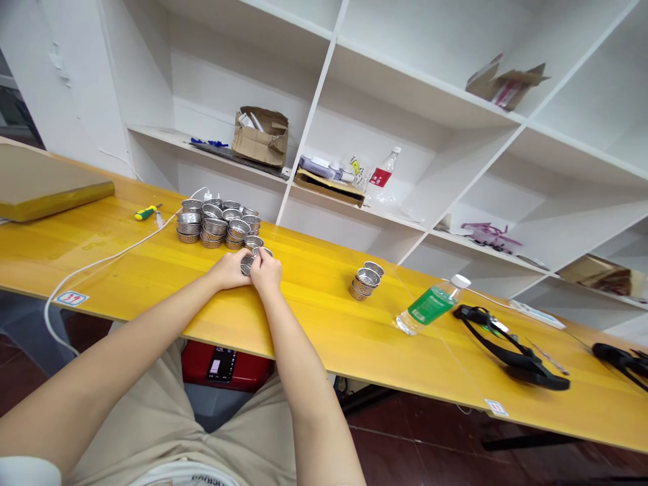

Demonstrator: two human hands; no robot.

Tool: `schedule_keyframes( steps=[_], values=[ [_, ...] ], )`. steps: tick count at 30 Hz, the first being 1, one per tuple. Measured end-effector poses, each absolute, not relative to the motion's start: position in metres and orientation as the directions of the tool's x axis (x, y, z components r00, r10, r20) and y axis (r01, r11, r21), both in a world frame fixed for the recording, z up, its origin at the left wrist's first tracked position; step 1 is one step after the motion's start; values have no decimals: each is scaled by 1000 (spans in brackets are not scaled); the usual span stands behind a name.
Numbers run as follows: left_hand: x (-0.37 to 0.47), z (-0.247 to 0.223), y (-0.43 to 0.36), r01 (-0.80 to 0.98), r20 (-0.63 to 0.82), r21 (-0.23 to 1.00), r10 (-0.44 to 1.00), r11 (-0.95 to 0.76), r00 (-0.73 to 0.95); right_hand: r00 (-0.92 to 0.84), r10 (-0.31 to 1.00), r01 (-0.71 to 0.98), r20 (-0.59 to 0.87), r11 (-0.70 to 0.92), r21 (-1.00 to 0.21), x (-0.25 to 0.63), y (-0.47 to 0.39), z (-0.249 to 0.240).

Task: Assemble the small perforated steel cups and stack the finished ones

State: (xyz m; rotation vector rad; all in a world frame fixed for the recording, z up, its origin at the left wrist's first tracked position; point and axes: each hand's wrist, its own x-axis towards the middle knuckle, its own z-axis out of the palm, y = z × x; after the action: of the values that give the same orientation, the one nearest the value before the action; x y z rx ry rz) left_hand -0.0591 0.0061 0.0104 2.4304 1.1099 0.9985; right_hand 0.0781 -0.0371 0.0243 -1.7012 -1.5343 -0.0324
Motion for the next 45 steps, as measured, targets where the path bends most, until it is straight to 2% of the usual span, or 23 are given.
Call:
schedule_keyframes(
  steps=[5,11,25,30,45],
  values=[
    [-57,12,4,575,472,476,745,-665,471,266,821,846,504,52,-531,77,-38,25],
    [-57,13,2,591,481,453,741,-667,468,228,826,851,516,89,-518,77,-36,20],
    [-57,7,7,574,536,452,722,-683,438,192,862,791,468,146,-594,84,-30,20],
    [-57,3,11,550,564,440,695,-709,445,123,874,816,470,181,-549,87,-30,21],
    [-57,5,8,583,522,422,712,-694,470,14,906,916,422,158,-369,88,-32,28]
  ],
)
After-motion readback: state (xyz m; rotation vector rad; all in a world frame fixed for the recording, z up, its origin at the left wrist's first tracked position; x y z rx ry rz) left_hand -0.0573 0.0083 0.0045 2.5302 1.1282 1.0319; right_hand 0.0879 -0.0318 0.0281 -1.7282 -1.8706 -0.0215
